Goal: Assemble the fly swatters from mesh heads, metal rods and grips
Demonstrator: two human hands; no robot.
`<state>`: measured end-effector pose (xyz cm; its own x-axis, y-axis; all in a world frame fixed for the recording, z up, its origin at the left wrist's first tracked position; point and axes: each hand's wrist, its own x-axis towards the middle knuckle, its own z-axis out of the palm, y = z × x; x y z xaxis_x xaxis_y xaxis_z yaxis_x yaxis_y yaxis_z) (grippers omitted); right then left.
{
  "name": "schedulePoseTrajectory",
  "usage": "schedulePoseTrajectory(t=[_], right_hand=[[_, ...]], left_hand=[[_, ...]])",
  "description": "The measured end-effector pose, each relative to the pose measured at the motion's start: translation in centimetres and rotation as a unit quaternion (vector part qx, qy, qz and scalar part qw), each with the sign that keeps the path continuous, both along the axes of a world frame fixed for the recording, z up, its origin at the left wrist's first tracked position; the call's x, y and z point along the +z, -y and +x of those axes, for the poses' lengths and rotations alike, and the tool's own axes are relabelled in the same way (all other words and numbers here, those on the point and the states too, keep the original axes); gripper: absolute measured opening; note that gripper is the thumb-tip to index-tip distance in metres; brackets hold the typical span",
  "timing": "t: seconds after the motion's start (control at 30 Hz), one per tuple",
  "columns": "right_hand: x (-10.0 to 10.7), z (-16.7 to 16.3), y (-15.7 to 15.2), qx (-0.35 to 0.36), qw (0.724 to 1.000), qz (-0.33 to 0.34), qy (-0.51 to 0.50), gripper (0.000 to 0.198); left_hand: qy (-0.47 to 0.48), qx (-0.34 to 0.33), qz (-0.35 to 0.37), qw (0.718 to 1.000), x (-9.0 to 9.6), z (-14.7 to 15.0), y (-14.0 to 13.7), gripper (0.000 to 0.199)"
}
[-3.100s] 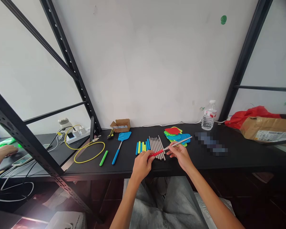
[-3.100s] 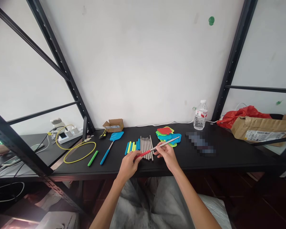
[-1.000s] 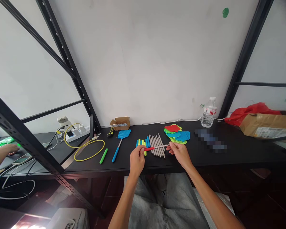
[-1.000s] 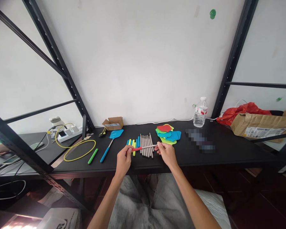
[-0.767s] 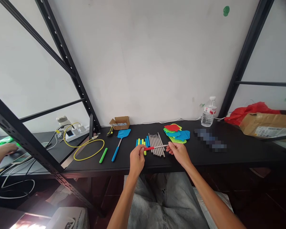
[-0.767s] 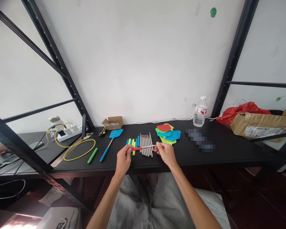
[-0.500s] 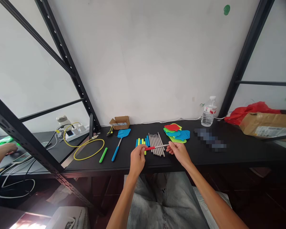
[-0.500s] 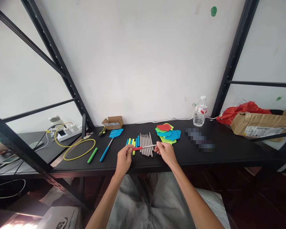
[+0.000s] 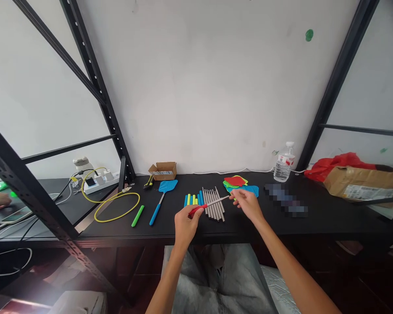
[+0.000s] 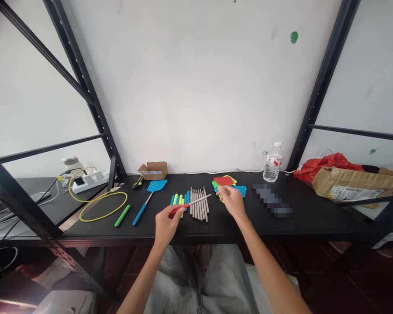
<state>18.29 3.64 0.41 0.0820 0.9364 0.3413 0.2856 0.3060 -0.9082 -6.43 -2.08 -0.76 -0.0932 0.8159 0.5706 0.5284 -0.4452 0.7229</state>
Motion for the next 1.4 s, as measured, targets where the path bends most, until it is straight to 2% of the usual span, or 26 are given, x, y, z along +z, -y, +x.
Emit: schedulePoseTrajectory(t=[0.1, 0.2, 0.3, 0.4, 0.53, 0.73, 1.03, 1.23, 1.4], right_hand=[[2.3, 1.8, -2.8, -0.112, 0.982, 0.034, 0.147, 0.038], [3.9, 3.2, -5.8, -0.173, 0.932, -0.029, 0.317, 0.030], [4.3, 3.8, -8.1, -0.130, 0.880, -0.083, 0.449, 0.039], [4.0, 3.9, -9.4, -0.073, 0.839, -0.107, 0.529, 0.047], [3.6, 3.5, -10.1, -0.075, 0.797, -0.113, 0.588, 0.041], [3.5, 2.5, -10.5, -0.062, 0.771, -0.089, 0.628, 0.022], [4.2, 2.3, -11.1, -0.039, 0.763, -0.106, 0.637, 0.034], [4.0, 1.8, -11.5, -0.016, 0.749, -0.110, 0.653, 0.031], [4.2, 1.3, -11.3, -0.043, 0.750, -0.087, 0.654, 0.040]], left_hand=[[0.036, 0.009, -0.004, 0.999, -0.1, -0.2, -0.1, 0.036], [0.052, 0.009, -0.007, 0.999, -0.1, -0.3, -0.1, 0.037], [0.062, 0.012, -0.009, 0.998, -0.1, -0.4, 0.0, 0.038], [0.071, 0.021, -0.005, 0.997, 0.0, -0.5, 0.0, 0.039], [0.070, 0.029, -0.008, 0.997, 0.0, -0.6, -0.1, 0.041], [0.066, 0.035, -0.028, 0.997, -0.2, -0.7, -0.3, 0.039], [0.061, 0.035, -0.030, 0.997, -0.2, -0.8, -0.3, 0.041], [0.062, 0.035, -0.035, 0.997, -0.1, -0.8, -0.3, 0.041], [0.069, 0.032, -0.048, 0.996, 0.0, -0.8, -0.3, 0.041]])
